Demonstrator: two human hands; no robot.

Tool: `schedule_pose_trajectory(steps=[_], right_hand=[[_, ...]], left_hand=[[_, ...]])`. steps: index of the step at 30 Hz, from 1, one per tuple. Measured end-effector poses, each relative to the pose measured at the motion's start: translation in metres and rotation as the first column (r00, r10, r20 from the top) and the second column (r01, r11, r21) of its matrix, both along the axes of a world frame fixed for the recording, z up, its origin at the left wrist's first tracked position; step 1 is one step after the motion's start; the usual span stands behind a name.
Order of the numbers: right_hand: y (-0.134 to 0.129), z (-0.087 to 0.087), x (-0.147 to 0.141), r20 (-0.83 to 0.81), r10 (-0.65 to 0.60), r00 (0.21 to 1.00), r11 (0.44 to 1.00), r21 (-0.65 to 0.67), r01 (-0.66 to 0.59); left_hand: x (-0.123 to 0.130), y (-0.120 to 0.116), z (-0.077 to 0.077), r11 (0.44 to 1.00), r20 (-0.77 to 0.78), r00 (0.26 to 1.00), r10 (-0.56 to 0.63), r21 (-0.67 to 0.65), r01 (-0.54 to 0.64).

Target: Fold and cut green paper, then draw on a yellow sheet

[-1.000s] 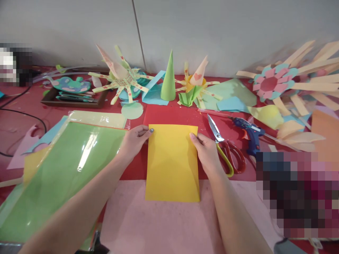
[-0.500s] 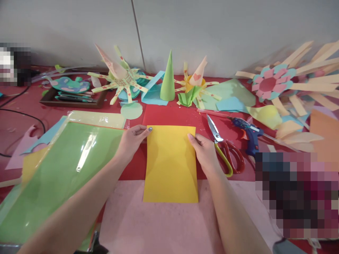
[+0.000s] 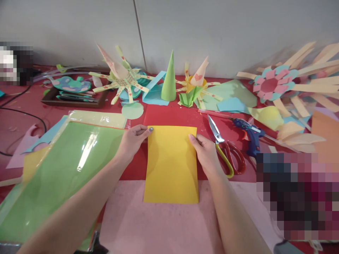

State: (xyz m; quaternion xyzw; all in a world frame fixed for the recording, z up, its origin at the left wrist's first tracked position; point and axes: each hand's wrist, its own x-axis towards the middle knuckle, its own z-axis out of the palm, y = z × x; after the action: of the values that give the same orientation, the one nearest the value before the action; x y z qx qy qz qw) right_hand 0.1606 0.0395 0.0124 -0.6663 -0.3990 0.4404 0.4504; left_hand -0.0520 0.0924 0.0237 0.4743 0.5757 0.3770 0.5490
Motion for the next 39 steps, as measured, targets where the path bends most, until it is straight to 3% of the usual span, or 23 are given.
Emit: schedule_pose_trajectory(steps=[16,25,31,39], right_hand=[[0.0,-0.001,0.0,0.058,0.021,0.998,0.999,0.031,-0.023],[0.001,0.005,-0.005,-0.187,-0.001,0.982,1.0,0.025,0.006],[0.002,-0.003,-0.001,-0.079,-0.031,0.996,0.999,0.014,0.032],[0.001,0.005,0.005,-0.018,0.096,0.995,0.995,0.02,-0.096]], left_hand=[[-0.001,0.0,-0.003,0.999,-0.019,1.0,0.016,0.031,-0.015],[0.001,0.0,-0.001,0.999,0.052,0.998,-0.041,-0.015,0.042],[0.002,-0.001,0.0,0.994,0.023,0.994,-0.109,-0.02,0.11],[-0.002,0.0,0.0,0.995,0.032,0.994,-0.102,0.005,0.102]])
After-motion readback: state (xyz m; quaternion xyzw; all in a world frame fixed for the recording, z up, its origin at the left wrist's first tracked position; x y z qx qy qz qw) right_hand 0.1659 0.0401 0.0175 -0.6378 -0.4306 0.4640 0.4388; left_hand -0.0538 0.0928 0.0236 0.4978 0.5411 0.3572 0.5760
